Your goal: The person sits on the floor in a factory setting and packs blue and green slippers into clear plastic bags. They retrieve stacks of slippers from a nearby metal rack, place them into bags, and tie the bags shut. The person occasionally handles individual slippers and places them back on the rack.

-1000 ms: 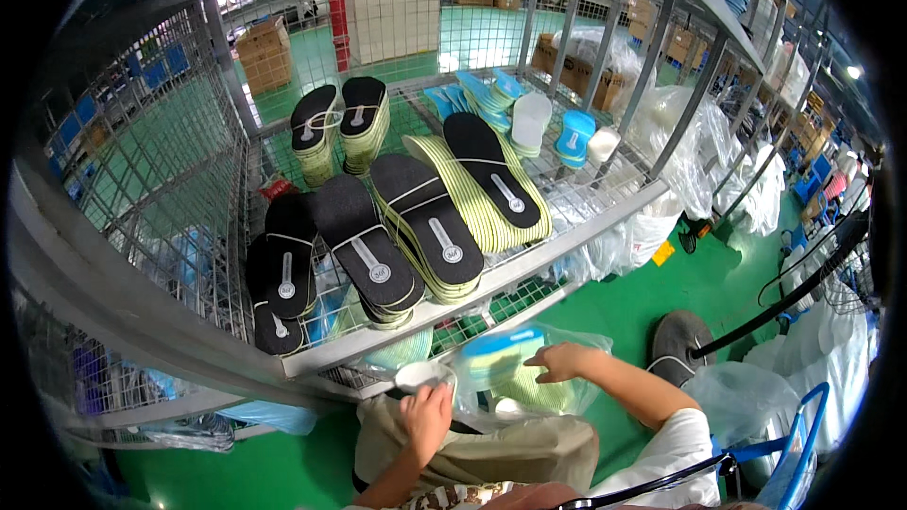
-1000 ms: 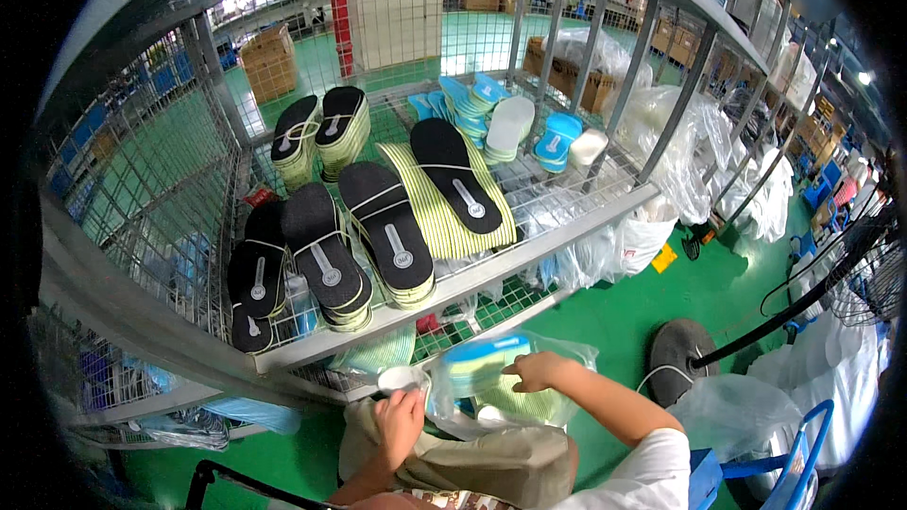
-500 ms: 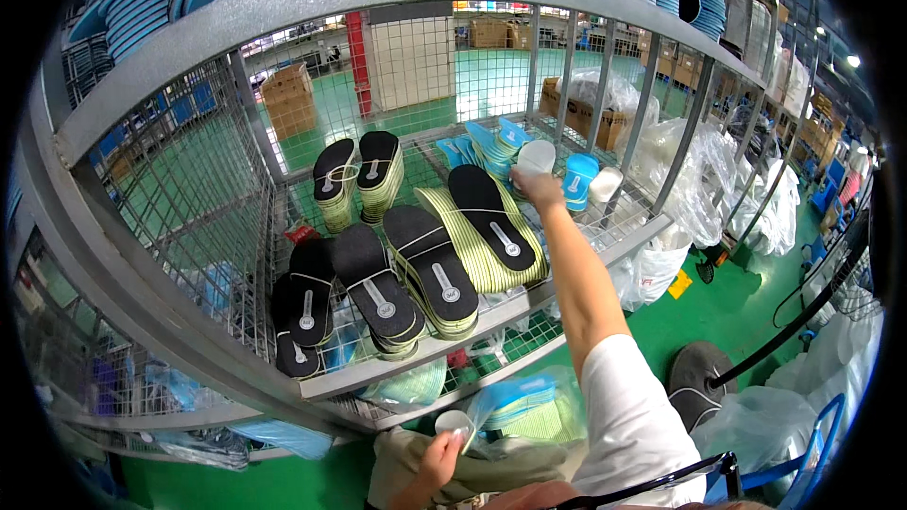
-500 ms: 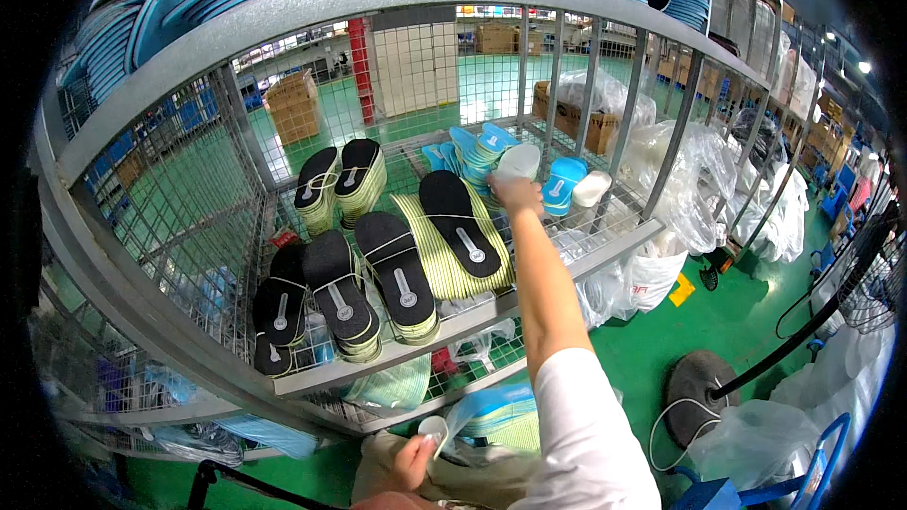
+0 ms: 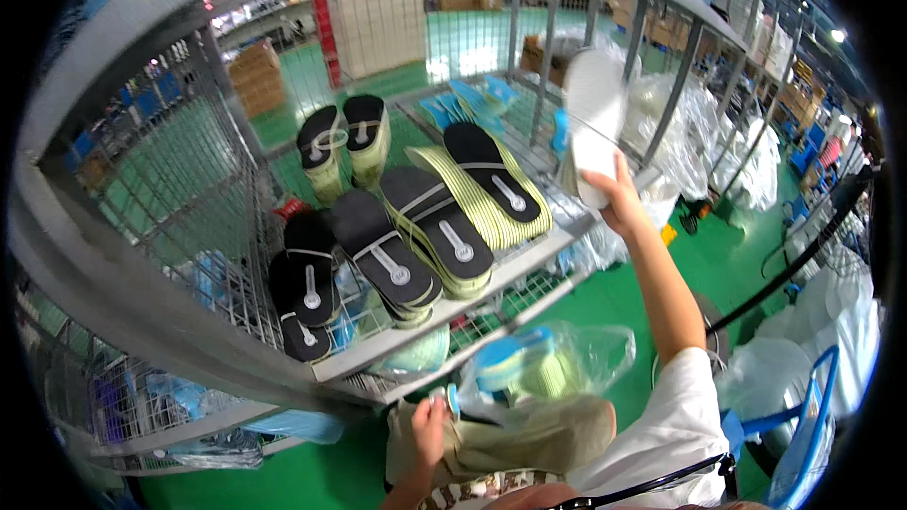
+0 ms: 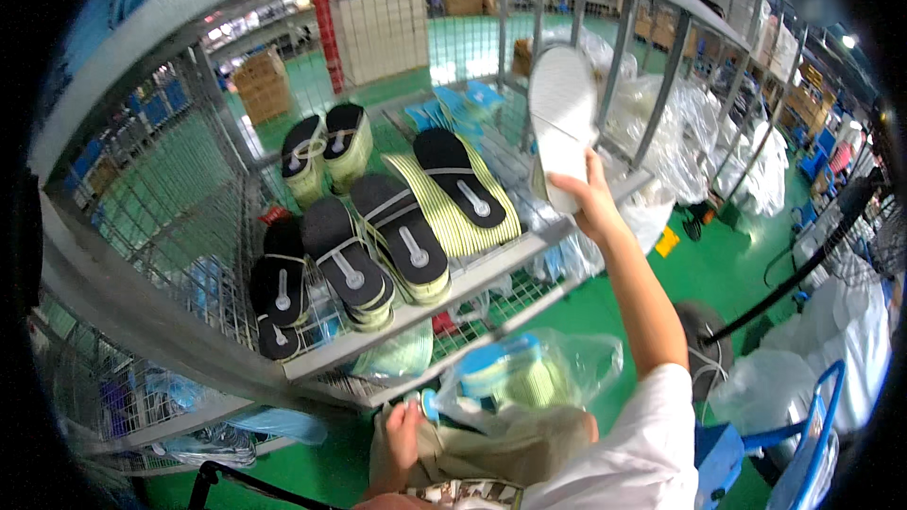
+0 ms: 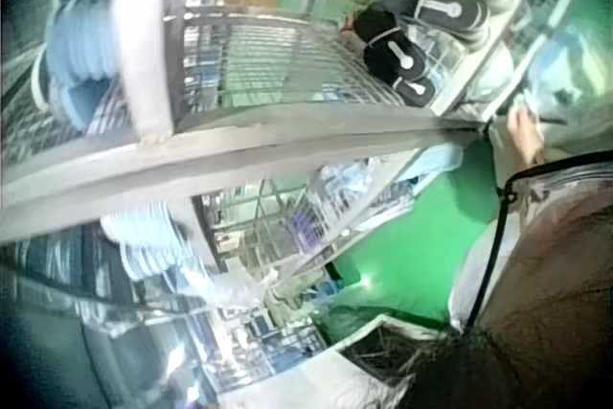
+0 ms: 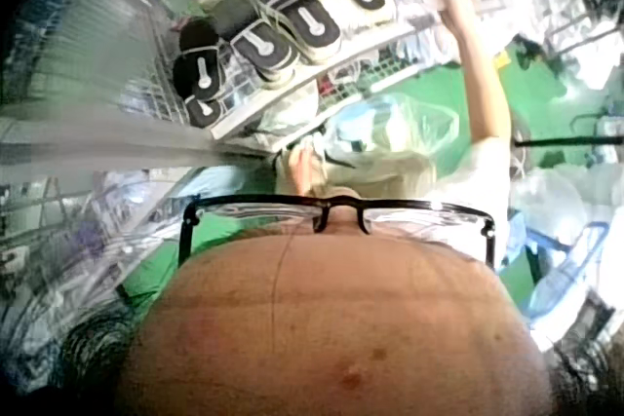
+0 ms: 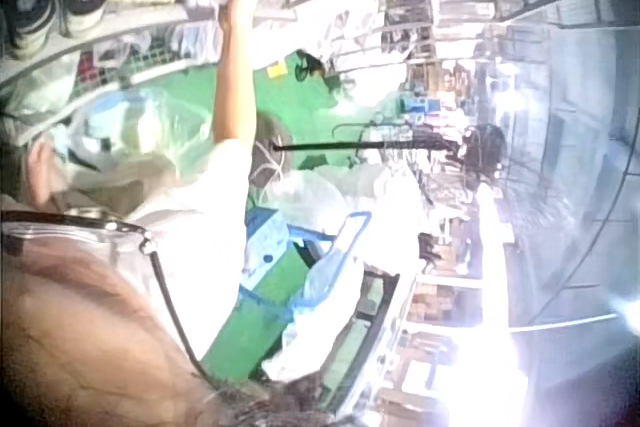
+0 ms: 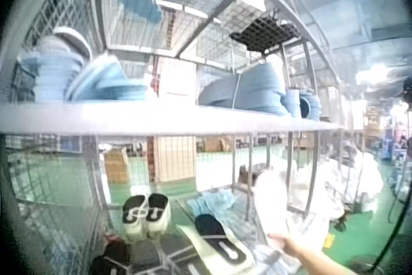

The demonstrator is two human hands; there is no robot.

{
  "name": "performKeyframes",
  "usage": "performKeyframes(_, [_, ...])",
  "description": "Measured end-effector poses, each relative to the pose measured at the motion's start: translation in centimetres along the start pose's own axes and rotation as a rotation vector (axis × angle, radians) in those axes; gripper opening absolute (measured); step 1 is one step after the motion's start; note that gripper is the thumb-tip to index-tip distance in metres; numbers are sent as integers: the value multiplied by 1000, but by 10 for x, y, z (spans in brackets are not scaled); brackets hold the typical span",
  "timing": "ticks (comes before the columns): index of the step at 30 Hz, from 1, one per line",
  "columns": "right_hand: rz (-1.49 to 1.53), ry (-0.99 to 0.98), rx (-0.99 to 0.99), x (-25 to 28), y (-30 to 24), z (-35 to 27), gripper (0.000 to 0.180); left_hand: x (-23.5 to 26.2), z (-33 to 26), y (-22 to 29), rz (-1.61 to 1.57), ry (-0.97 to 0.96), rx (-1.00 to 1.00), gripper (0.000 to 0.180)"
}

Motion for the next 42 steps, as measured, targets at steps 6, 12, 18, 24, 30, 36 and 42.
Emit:
performKeyframes(6, [-1064, -370, 398, -7, 31, -152, 38, -12, 43, -10, -413, -124, 207, 18])
performKeyframes(12, [-1758, -343, 207, 36, 150, -216, 44, -36, 52, -2, -489, -229, 232, 19])
performKeyframes(18, [-1899, -621, 308, 68, 203, -267, 44, -33, 57, -15, -391, -165, 272, 24])
performKeyframes(24, [-2023, -627, -25, 112, 208, -286, 60, -47, 76, -42, -460, -309, 152, 21])
performKeyframes(30, [-1969, -794, -312, 123, 218, -270, 59, -62, 96, -22, -100, -268, 12, 17])
performKeyframes(36, [-1909, -1065, -447, 146, 254, -247, 47, -127, 46, 37, 175, -139, -117, 14])
performKeyframes(42, [-1226, -1317, -829, 66, 166, -193, 27, -125, 64, 3, 462, -213, -41, 28])
Point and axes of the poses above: each hand's wrist, its own z-axis towards the middle knuckle, its own x-axis out of the back of the hand, y = z × x, the point moved 6 cm from there along z, towards the middle knuckle, and after that the axes turned 10 degrees about z, right-handed, at the moved point
